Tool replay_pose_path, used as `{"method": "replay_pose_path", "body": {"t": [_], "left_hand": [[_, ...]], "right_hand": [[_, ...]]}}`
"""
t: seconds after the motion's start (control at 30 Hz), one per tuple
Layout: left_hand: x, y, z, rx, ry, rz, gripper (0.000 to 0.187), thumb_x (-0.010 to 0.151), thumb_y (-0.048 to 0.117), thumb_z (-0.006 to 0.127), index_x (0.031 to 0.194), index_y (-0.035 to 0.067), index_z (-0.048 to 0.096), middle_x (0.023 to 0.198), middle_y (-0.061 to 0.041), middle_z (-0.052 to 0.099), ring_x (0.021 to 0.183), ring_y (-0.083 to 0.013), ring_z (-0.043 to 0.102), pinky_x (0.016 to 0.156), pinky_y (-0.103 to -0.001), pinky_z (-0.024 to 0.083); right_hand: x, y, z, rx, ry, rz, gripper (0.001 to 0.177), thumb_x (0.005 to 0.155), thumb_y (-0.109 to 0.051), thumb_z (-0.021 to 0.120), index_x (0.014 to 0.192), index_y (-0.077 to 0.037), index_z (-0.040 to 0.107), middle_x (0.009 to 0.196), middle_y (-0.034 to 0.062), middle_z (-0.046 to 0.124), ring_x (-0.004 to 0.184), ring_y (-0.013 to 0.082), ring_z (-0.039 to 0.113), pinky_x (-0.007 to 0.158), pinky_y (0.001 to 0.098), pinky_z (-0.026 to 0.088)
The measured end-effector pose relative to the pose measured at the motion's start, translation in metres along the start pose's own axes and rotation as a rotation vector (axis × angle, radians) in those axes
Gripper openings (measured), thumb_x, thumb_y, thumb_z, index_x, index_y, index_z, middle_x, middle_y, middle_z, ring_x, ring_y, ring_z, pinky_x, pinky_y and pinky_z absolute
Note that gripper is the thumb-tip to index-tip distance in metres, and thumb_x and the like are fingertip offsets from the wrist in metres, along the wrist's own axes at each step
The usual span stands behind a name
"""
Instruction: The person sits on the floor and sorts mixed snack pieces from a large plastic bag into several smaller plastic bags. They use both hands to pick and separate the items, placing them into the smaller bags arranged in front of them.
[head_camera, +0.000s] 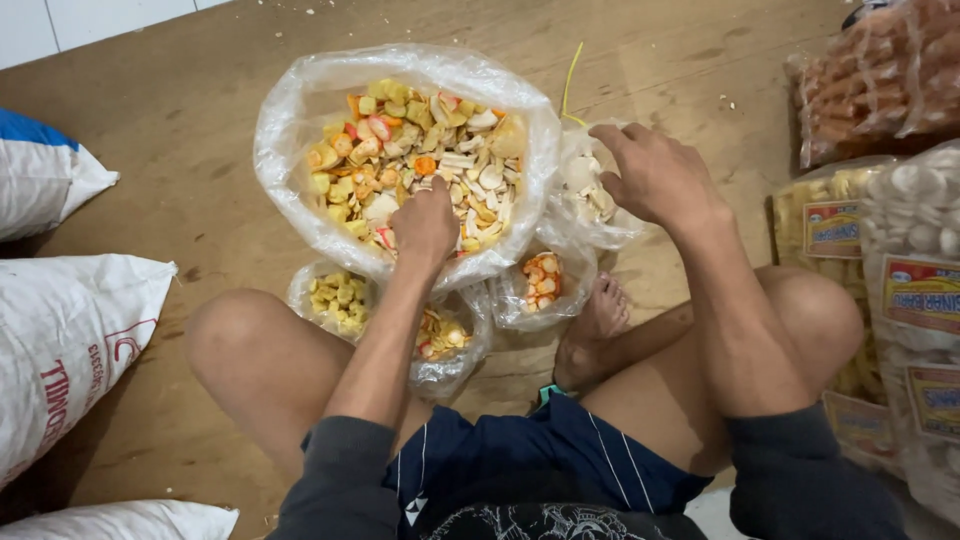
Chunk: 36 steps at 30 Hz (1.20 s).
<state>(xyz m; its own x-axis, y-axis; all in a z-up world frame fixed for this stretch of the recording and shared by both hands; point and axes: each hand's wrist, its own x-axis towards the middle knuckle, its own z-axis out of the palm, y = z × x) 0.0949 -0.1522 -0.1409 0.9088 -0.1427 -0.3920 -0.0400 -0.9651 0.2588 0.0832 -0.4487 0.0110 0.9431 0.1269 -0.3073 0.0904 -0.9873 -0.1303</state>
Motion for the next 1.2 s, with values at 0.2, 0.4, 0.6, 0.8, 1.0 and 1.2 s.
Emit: {"method": "replay_pose_path", "body": {"t": [0.2, 0.4, 0.6, 0.8, 1.0, 1.2], "left_hand": [[0.003, 0.0, -0.012, -0.083, 0.02, 0.0, 0.04, 0.088, 0.018, 0.069, 0.125, 0.005, 0.06, 0.103, -0.023, 0.07, 0.099, -0.0476, 0.072, 0.083, -0.064, 0.056], [-0.056, 0.038, -0.113, -0.82, 0.115, 0.104, 0.049, 0.079, 0.035, 0.088, 0.117, 0.013, 0.068, 0.088, -0.008, 0.077, 0.089, -0.0296, 0.073, 0.081, -0.044, 0.057], [-0.059, 0.04, -0.106, -1.134, 0.154, 0.164, 0.046, 0.075, 0.028, 0.091, 0.114, 0.015, 0.071, 0.086, 0.002, 0.078, 0.07, -0.0035, 0.053, 0.064, -0.017, 0.046], [-0.061, 0.026, -0.117, -0.932, 0.149, 0.133, 0.044, 0.083, 0.039, 0.086, 0.12, 0.02, 0.07, 0.09, 0.004, 0.08, 0.073, -0.0076, 0.062, 0.071, -0.024, 0.054], [-0.013, -0.001, -0.046, -0.2, 0.079, 0.069, 0.042, 0.092, 0.024, 0.073, 0.131, 0.019, 0.059, 0.107, -0.002, 0.077, 0.107, -0.0295, 0.072, 0.091, -0.055, 0.057], [0.006, -0.008, -0.003, -0.062, 0.154, 0.161, 0.031, 0.091, 0.012, 0.064, 0.121, 0.007, 0.062, 0.093, -0.017, 0.075, 0.093, -0.0403, 0.075, 0.079, -0.059, 0.06]], "right_hand": [[-0.013, -0.03, -0.021, 0.237, 0.031, -0.181, 0.053, 0.092, -0.019, 0.066, 0.144, -0.015, 0.055, 0.126, 0.0212, 0.064, 0.106, 0.0431, 0.069, 0.082, 0.0616, 0.056], [-0.019, -0.07, -0.022, 0.523, 0.111, -0.419, 0.044, 0.089, -0.019, 0.077, 0.13, -0.006, 0.066, 0.105, 0.0208, 0.07, 0.084, 0.0363, 0.072, 0.074, 0.0481, 0.057], [-0.004, -0.087, -0.003, 0.57, 0.073, -0.415, 0.03, 0.092, -0.017, 0.073, 0.12, -0.01, 0.073, 0.094, 0.0123, 0.075, 0.08, 0.0272, 0.073, 0.073, 0.0401, 0.058], [-0.003, -0.076, -0.019, 0.46, 0.049, -0.349, 0.026, 0.089, -0.019, 0.075, 0.114, -0.01, 0.075, 0.094, 0.014, 0.076, 0.084, 0.0311, 0.075, 0.077, 0.0439, 0.058], [-0.001, -0.026, -0.013, 0.191, -0.119, -0.136, 0.026, 0.087, -0.031, 0.072, 0.105, -0.012, 0.077, 0.095, 0.0144, 0.078, 0.095, 0.0397, 0.073, 0.083, 0.0514, 0.057], [0.0, 0.004, -0.003, -0.007, -0.166, 0.132, 0.046, 0.088, -0.04, 0.071, 0.13, -0.022, 0.071, 0.119, 0.0099, 0.074, 0.108, 0.0405, 0.07, 0.085, 0.0606, 0.058]]}}
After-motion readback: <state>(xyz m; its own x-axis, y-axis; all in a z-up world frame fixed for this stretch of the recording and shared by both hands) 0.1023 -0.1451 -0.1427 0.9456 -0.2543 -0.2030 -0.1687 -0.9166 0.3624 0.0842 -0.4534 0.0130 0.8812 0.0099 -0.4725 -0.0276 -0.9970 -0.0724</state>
